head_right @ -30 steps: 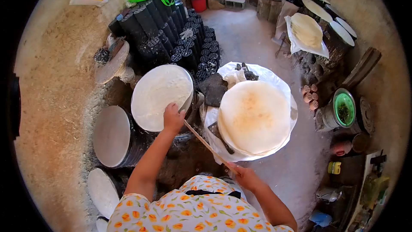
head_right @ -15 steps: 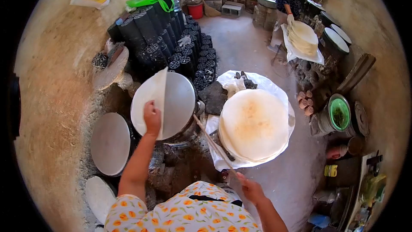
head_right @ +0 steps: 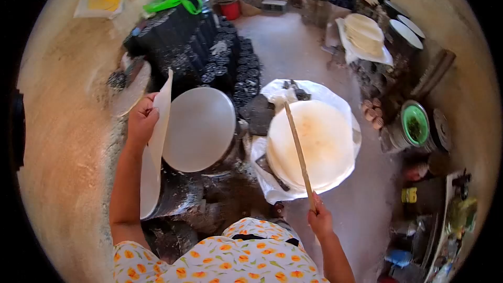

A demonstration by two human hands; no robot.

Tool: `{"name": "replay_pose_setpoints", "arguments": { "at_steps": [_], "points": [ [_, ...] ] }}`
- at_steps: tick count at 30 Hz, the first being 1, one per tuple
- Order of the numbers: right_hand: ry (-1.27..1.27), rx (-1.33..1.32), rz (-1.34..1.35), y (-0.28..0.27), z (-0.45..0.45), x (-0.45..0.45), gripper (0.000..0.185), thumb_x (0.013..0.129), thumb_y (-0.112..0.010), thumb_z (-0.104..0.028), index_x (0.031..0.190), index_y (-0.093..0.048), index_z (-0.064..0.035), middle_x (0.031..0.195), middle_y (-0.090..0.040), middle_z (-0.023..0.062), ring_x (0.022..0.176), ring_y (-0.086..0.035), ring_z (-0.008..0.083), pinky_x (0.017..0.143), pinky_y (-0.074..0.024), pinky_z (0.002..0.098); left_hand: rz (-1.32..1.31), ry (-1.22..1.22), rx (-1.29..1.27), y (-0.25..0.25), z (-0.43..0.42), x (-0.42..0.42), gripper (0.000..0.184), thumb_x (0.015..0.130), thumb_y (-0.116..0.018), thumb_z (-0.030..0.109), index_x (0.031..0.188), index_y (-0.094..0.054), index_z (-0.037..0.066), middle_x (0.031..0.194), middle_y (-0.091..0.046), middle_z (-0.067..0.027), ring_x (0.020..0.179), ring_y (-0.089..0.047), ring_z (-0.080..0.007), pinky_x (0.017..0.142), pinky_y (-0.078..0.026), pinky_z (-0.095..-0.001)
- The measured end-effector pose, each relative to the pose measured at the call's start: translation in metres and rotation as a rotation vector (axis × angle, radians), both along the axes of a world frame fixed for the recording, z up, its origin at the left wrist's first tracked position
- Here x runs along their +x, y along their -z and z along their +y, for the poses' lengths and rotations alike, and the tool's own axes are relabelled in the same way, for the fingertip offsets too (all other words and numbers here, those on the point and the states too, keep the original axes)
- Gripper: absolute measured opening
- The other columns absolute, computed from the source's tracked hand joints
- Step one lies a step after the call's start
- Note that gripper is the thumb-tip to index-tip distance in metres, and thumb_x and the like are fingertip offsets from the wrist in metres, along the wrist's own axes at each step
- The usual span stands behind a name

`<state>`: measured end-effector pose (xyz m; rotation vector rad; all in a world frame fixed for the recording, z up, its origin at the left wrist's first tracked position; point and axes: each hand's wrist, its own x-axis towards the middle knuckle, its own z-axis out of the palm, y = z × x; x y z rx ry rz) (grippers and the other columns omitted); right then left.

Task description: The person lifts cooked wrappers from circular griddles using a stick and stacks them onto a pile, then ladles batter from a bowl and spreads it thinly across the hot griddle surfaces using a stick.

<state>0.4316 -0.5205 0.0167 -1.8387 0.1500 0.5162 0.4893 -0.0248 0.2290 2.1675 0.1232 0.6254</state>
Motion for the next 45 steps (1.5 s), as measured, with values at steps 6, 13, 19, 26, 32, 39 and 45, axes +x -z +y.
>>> {"name": "replay_pose_setpoints", "arguments": {
  "at_steps": [6,13,19,26,32,39,45],
  "points": [
    [0.28,0.049,0.053,-0.003,-0.035,-0.006,0.068,0.081,-0.044,0.007,0.142,-0.033,-0.0216,0.065,-0.049,-0.0003,0.048,-0.044,0.0072,0.041,-0.0398,0.0221,-0.005,0.288,-0.658,-0.002,-0.117,0.033,0.006,0.078,-0.052,-0.001,0.079,-0.058,-0.002,0.11,-0.06,-0.0067,0.085,-0.057,-0.012,0.075,-0.046,-0.0243],
    [0.598,0.047,-0.041,0.008,-0.082,-0.025,0.073,0.079,-0.04,0.012,0.143,-0.03,-0.0241,0.065,-0.051,0.0031,0.043,-0.044,0.0076,0.037,-0.0388,0.0224,0.015,-0.027,-0.988,0.1,-0.169,0.073,0.009,0.078,-0.054,0.006,0.084,-0.06,0.004,0.077,-0.06,-0.0019,0.068,-0.056,-0.0105,0.065,-0.045,-0.0232],
    [0.686,0.034,-0.056,0.02,-0.101,-0.052,0.073,0.08,-0.038,0.013,0.142,-0.03,-0.0248,0.066,-0.051,0.0044,0.041,-0.043,0.0082,0.035,-0.038,0.0233,0.185,-0.04,-1.327,0.27,-0.221,0.086,0.015,0.077,-0.056,-0.003,0.069,-0.05,0.008,0.066,-0.052,0.001,0.058,-0.05,-0.0095,0.054,-0.041,-0.0227],
    [0.674,-0.017,-0.011,0.022,-0.104,-0.041,0.069,0.08,-0.041,0.01,0.141,-0.035,-0.0215,0.067,-0.052,0.004,0.044,-0.045,0.008,0.037,-0.0396,0.0238,0.47,-0.189,-1.149,0.314,-0.241,0.075,0.011,0.08,-0.059,0.001,0.072,-0.054,0.006,0.067,-0.056,-0.0021,0.058,-0.055,-0.0127,0.053,-0.046,-0.0254],
    [0.26,0.052,-0.081,0.012,-0.078,0.03,0.071,0.078,-0.039,0.01,0.143,-0.031,-0.0176,0.066,-0.052,0.0032,0.045,-0.044,0.0078,0.038,-0.0399,0.0216,0.578,-0.018,-0.833,0.291,-0.223,0.027,0.008,0.083,-0.062,0.012,0.084,-0.064,0.004,0.076,-0.063,-0.0046,0.066,-0.059,-0.0142,0.058,-0.048,-0.0283],
    [-0.419,0.19,-0.154,0.021,0.041,0.103,0.065,0.082,-0.04,0.009,0.142,-0.031,-0.014,0.066,-0.051,0.0008,0.045,-0.043,0.0059,0.039,-0.0379,0.0195,0.779,-0.5,-0.831,0.238,-0.21,-0.171,0.012,0.083,-0.062,0.015,0.085,-0.067,0.004,0.074,-0.064,-0.0023,0.063,-0.058,-0.0099,0.056,-0.048,-0.0253],
    [-0.991,0.236,-0.279,0.045,0.136,0.078,0.061,0.081,-0.043,0.007,0.139,-0.038,-0.0113,0.069,-0.051,-0.0005,0.051,-0.045,0.007,0.044,-0.0398,0.0211,0.351,-1.201,-1.18,0.296,-0.286,-0.388,0.014,0.078,-0.065,0.016,0.082,-0.069,0.004,0.073,-0.066,-0.0067,0.063,-0.063,-0.0154,0.054,-0.05,-0.0277]
  ]
}}
